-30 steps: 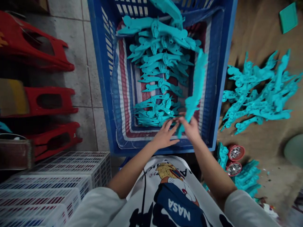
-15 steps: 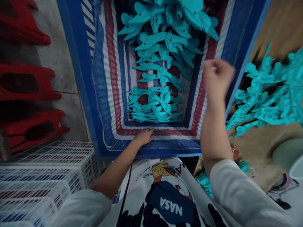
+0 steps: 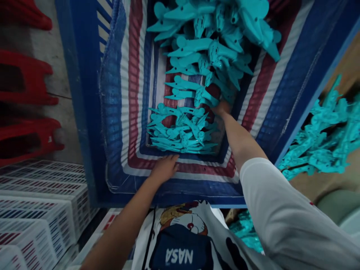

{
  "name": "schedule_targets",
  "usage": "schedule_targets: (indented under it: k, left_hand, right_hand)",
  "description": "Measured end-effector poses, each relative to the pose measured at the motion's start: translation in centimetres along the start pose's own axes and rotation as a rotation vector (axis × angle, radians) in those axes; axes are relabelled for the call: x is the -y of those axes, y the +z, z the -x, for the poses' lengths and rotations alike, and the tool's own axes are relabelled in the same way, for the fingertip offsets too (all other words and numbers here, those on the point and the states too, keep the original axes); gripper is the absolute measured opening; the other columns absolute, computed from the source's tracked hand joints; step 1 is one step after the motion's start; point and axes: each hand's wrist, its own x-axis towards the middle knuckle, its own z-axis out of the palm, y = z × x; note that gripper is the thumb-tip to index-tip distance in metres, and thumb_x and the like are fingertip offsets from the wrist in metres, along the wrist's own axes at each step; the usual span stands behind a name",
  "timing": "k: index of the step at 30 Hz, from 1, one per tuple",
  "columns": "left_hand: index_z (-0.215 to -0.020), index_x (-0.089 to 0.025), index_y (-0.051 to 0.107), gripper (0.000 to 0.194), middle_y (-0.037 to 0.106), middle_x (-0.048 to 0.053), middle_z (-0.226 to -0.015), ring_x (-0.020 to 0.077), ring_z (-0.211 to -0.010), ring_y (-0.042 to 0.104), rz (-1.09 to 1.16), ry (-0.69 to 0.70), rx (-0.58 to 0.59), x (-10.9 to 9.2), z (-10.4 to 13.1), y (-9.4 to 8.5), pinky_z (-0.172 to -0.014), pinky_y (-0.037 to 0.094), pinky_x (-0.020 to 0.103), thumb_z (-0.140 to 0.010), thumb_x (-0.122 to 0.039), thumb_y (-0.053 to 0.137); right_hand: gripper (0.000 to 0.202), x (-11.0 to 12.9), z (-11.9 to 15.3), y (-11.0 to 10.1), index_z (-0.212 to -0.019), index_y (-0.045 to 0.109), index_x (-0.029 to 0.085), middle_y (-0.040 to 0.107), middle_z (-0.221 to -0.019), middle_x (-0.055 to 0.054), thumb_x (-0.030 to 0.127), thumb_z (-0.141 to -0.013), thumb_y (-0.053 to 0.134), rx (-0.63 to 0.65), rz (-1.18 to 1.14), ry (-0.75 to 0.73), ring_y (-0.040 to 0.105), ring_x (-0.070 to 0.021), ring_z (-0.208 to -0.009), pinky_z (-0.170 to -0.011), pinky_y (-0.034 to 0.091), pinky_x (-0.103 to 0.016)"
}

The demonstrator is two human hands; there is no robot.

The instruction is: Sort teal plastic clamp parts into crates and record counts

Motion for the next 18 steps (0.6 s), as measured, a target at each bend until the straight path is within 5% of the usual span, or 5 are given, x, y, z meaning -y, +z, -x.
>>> schedule_targets:
  k: [4,7,10,13,18]
  left_hand:
    - [-0.149,-0.018,0.058,0.048,0.069,0.017,-0.135,0.0363,-0.122,0.065,-0.010,-0.020,-0.001,0.0,0.1,-0.3,-0.102,0.050,0.048,-0.103,-0.029,0.049]
    - [-0.147,-0.020,0.059,0.046,0.070,0.016,-0.132,0.0349,-0.120,0.065,-0.022,-0.026,-0.008,0.0,0.2,-0.3,-0.099,0.051,0.046,-0.102,-0.028,0.050]
    - [-0.149,-0.021,0.058,0.047,0.070,0.016,-0.133,0.0345,-0.120,0.065,-0.018,-0.021,-0.016,0.3,0.1,-0.2,-0.101,0.051,0.046,-0.103,-0.028,0.049]
    - [-0.149,-0.020,0.059,0.048,0.069,0.016,-0.134,0.0349,-0.123,0.064,0.034,-0.004,-0.027,1.2,-0.2,0.1,-0.105,0.050,0.049,-0.102,-0.027,0.050]
    - [-0.136,-0.019,0.069,0.041,0.068,0.016,-0.139,0.0347,-0.134,0.059,0.464,0.088,-0.226,0.1,-1.0,0.3,-0.120,0.043,0.053,-0.099,-0.028,0.054]
  right_hand:
    - [0.086,-1.5,1.1,-0.7,-0.145,0.048,-0.005,0.045,-0.154,-0.035,0.053,-0.088,0.074,-0.033,0.068,0.108,0.042,-0.0371,-0.151,-0.125,0.034,-0.050]
    - [0.095,-2.5,1.0,-0.2,-0.146,0.044,-0.007,0.034,-0.158,-0.039,0.051,-0.081,0.080,0.133,0.063,0.178,0.037,-0.0404,-0.152,-0.125,0.033,-0.050]
    - [0.086,-2.7,0.8,0.6,-0.143,0.051,-0.001,0.042,-0.155,-0.032,0.043,-0.077,0.083,0.236,0.021,0.129,0.045,-0.0358,-0.145,-0.122,0.037,-0.047]
    - [0.078,-1.9,1.6,0.6,-0.140,0.056,0.005,0.044,-0.155,-0.028,0.031,-0.074,0.087,0.154,0.028,0.118,0.044,-0.0379,-0.145,-0.122,0.036,-0.056]
    - [0.058,3.4,7.6,-2.4,-0.125,0.060,0.013,0.069,-0.120,-0.018,0.034,-0.077,0.086,0.031,-0.066,0.309,0.066,-0.0368,-0.115,-0.106,0.051,-0.061]
